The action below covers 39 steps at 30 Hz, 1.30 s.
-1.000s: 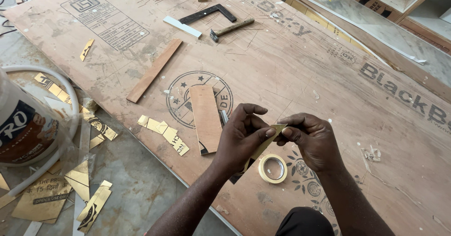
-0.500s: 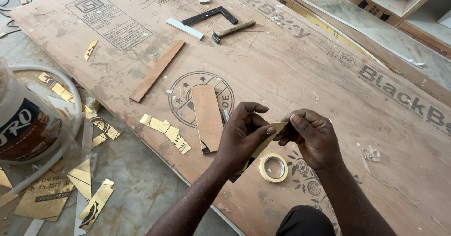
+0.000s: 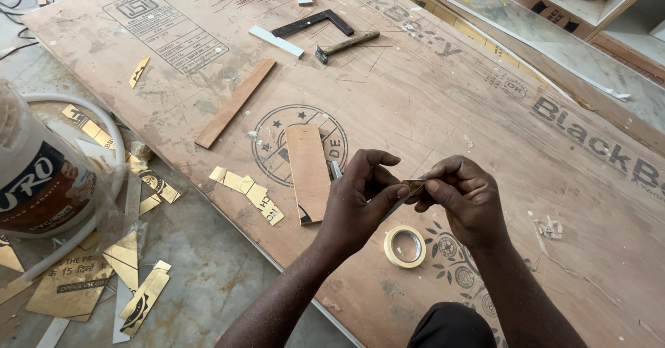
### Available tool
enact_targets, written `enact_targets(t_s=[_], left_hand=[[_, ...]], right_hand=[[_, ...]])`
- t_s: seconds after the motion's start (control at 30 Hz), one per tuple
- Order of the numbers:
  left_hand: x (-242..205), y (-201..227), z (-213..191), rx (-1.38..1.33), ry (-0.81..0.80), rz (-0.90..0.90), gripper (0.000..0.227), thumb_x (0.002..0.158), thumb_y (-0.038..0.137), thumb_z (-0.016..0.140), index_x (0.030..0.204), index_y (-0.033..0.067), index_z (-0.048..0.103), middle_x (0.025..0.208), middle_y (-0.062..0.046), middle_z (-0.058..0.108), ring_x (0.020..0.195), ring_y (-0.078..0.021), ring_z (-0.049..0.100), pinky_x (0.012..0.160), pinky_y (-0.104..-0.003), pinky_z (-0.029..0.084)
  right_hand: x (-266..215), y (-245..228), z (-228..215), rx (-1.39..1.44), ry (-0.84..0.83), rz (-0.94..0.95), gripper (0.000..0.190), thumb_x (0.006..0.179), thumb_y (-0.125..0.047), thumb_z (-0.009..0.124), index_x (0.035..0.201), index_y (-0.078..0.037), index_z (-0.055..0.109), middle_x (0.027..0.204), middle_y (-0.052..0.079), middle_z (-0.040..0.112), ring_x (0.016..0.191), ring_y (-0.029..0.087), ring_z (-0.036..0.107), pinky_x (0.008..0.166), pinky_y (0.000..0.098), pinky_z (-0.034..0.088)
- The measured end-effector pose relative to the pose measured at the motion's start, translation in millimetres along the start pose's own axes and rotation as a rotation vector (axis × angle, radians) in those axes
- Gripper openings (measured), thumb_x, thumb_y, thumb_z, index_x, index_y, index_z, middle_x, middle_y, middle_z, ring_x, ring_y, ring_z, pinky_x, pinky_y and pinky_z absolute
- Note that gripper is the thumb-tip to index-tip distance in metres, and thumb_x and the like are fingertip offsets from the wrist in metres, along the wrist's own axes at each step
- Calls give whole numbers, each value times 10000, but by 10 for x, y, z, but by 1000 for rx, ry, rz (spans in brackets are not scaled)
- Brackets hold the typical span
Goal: The person uses a metal scraper to smooth a piece of gold-colored veneer on a wooden board. They then peel the veneer and apply it to the edge of a wooden furniture frame, pressing it into place.
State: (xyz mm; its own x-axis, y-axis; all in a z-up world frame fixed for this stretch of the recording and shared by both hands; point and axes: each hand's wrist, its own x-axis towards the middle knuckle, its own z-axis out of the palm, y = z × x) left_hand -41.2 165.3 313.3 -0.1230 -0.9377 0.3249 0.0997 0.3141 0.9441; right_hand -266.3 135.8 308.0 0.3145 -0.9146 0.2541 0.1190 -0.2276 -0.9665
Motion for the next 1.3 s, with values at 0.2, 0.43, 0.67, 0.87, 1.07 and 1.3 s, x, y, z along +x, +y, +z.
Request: enact_targets(t_s=[0.2, 0.43, 0.67, 0.87, 1.07, 1.3], left_hand=[[-3, -14, 11, -11, -14, 5, 361, 972, 63, 713, 1264, 42, 503, 882, -63, 721, 859, -92, 740, 712, -241, 620], [13, -44, 33, 9, -26, -14, 349, 976, 73, 701, 1261, 46, 501, 870, -62, 718, 842, -89, 743, 692, -245, 627], [17, -67, 30, 17, 0, -20, 338, 976, 83, 712, 1251, 43, 519, 866, -60, 711, 811, -83, 716, 664, -240, 593], [34, -54, 13, -49, 5, -63, 365, 968, 74, 715, 1269, 34, 514, 881, -63, 700, 827, -73, 699, 696, -234, 590], [53, -66, 2, -118, 13, -121, 367, 968, 70, 704, 1280, 31, 515, 893, -69, 688, 855, -80, 692, 744, -244, 599], [72, -105, -118, 9, 56, -57, 332, 972, 68, 700, 1260, 33, 539, 897, -71, 700, 838, -114, 708, 714, -270, 601]], right_hand=[[-1, 21, -21, -49, 19, 2, 93, 986, 45, 599, 1072, 9, 602, 945, 177, 730, 842, 216, 762, 702, 348, 665], [0, 59, 17, -63, 52, -26, 112, 966, 70, 541, 1032, -9, 584, 926, 159, 719, 829, 207, 757, 704, 362, 669], [5, 88, 77, 46, 158, 16, 102, 980, 27, 511, 1057, -32, 544, 934, 141, 707, 834, 213, 754, 699, 371, 660], [2, 200, 3, 142, 135, 63, 90, 1024, -52, 496, 1088, -12, 544, 921, 168, 716, 783, 240, 746, 687, 398, 653], [7, 248, -11, 219, 128, 90, 118, 1060, -130, 472, 1102, -37, 531, 935, 157, 700, 812, 257, 756, 688, 403, 652], [133, 112, 226, 116, 62, 127, 226, 1053, -182, 539, 1173, 4, 580, 983, 151, 717, 857, 235, 746, 741, 388, 644]])
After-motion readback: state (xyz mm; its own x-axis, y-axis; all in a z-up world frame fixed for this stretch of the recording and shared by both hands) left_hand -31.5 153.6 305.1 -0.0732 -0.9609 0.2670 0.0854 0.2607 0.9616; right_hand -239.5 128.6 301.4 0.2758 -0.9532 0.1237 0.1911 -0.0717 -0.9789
